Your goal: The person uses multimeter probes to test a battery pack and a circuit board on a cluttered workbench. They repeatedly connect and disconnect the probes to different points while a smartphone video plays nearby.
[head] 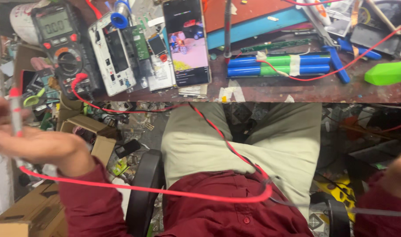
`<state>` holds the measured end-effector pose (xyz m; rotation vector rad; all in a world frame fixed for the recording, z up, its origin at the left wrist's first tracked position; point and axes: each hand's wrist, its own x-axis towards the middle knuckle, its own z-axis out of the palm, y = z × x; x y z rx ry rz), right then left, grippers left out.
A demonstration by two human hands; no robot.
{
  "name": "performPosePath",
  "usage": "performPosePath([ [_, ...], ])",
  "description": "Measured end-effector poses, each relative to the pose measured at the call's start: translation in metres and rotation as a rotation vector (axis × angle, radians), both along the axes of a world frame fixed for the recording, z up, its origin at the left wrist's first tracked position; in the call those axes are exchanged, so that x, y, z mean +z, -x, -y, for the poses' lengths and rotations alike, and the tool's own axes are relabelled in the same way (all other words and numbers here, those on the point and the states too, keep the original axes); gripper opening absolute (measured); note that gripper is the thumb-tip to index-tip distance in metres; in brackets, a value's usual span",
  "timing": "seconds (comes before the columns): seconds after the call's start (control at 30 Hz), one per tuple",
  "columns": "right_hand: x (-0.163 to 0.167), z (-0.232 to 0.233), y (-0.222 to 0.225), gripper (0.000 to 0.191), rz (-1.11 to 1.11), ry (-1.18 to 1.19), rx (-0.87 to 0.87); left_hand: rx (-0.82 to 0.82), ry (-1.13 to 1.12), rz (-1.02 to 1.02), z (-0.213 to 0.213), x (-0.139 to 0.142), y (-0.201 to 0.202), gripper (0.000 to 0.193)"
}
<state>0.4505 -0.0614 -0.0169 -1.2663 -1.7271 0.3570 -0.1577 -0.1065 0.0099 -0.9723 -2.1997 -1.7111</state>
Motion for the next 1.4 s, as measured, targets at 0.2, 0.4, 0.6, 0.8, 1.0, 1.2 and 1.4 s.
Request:
performPosePath([
  [0.2,0.016,-0.043,0.072,0.042,-0.469,0.082,0.262,-0.708,-0.023,0.527,-0.018,0.015,-0.138,0.026],
  [0.4,0.01,-0.084,0.146,0.053,-0.34,0.065,0.345,-0.934,0.036,0.221,-0.057,0.02,-0.199,0.018],
  [0.6,-0.009,-0.1,0.168,0.056,-0.148,-0.093,0.206,-0.98,-0.081,0.133,-0.074,0.004,-0.204,0.026],
  [0.8,-0.038,-0.107,0.176,0.057,-0.203,-0.165,0.127,-0.999,-0.018,-0.049,-0.096,-0.011,-0.2,0.047],
  [1.0,-0.045,-0.108,0.17,0.055,-0.11,-0.174,0.106,-1.056,0.053,-0.104,-0.106,-0.011,-0.2,0.063],
  [1.2,-0.036,-0.108,0.177,0.054,-0.043,-0.211,0.094,-1.096,0.1,-0.089,-0.113,-0.008,-0.198,0.064],
  [1.4,-0.033,-0.112,0.178,0.053,-0.034,-0.221,0.098,-1.092,0.124,-0.115,-0.119,-0.009,-0.199,0.068],
])
